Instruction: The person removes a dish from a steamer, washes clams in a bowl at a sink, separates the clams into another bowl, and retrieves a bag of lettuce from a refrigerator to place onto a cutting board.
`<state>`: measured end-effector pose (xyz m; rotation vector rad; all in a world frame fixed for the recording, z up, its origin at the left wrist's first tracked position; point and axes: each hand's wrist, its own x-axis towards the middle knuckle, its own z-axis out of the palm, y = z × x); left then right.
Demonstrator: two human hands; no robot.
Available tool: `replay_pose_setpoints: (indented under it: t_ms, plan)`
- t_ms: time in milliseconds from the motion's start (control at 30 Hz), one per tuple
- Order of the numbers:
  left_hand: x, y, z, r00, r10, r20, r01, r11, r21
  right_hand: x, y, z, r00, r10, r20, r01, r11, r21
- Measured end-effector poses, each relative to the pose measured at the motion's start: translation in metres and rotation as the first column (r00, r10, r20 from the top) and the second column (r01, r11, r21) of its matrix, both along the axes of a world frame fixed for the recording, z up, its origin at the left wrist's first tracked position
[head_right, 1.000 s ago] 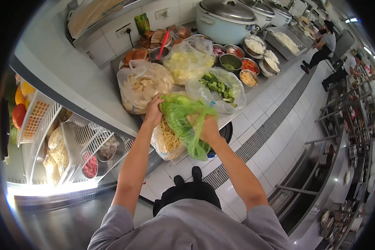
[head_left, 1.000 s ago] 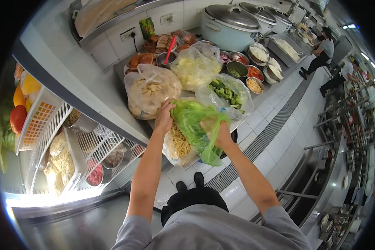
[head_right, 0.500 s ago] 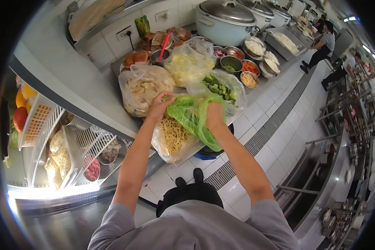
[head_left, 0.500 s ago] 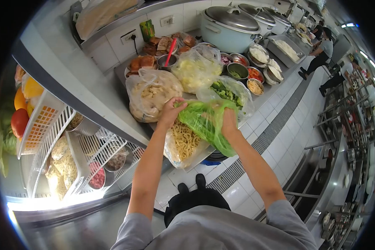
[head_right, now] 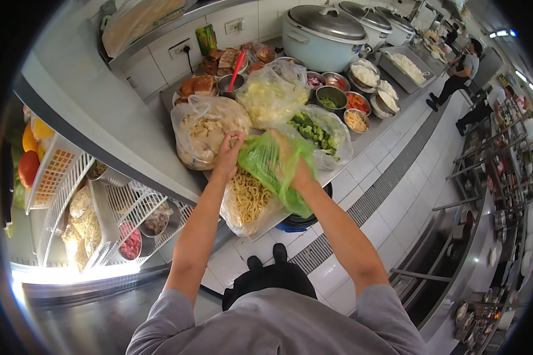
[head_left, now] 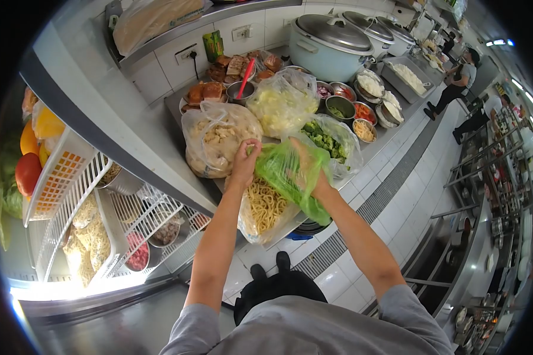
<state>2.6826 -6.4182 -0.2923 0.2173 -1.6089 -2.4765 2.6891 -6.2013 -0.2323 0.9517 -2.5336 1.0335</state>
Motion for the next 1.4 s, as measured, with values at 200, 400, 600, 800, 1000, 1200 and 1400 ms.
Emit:
replay_pose_setpoints:
  t_ms: [200, 400, 600, 800, 1000, 1200, 1400]
  plan:
    - [-0.009, 0.002, -0.004, 0.993, 0.071, 0.095, -0.069, 0.997, -0.028, -0.011, -0.005, 0.008, 0.984, 0.133, 0.115, -0.127, 0.990, -0.059]
    - [-0.006, 0.001, 0.013, 0.999, -0.043, 0.013, 0.045, 0.959, -0.279, -0.042, -0.001, -0.041, 0.877, 0.321, 0.359, -0.208, 0.925, -0.319]
    - [-0.008, -0.018, 0.011, 0.983, 0.186, -0.006, -0.155, 0.801, -0.578, -0.043, -0.001, -0.018, 0.981, -0.051, 0.186, 0.063, 0.996, -0.057]
    - [-0.011, -0.023, 0.023, 0.984, -0.139, -0.107, 0.024, 0.710, -0.703, -0.018, 0.002, 0.039, 0.974, -0.061, 0.216, 0.046, 0.996, 0.071]
    - [-0.002, -0.021, 0.028, 0.998, -0.052, -0.044, 0.015, 0.798, -0.602, -0.063, 0.048, -0.053, 0.995, -0.027, 0.099, 0.037, 0.995, -0.097]
    - [0.009, 0.012, 0.054, 0.956, -0.225, 0.188, 0.238, 0.970, -0.051, -0.023, 0.032, 0.069, 0.993, 0.105, 0.047, -0.100, 0.991, -0.090]
    - [0.001, 0.018, 0.074, 0.989, -0.095, 0.110, 0.141, 0.805, -0.576, -0.003, 0.049, 0.075, 0.995, 0.052, 0.079, -0.046, 0.996, -0.079]
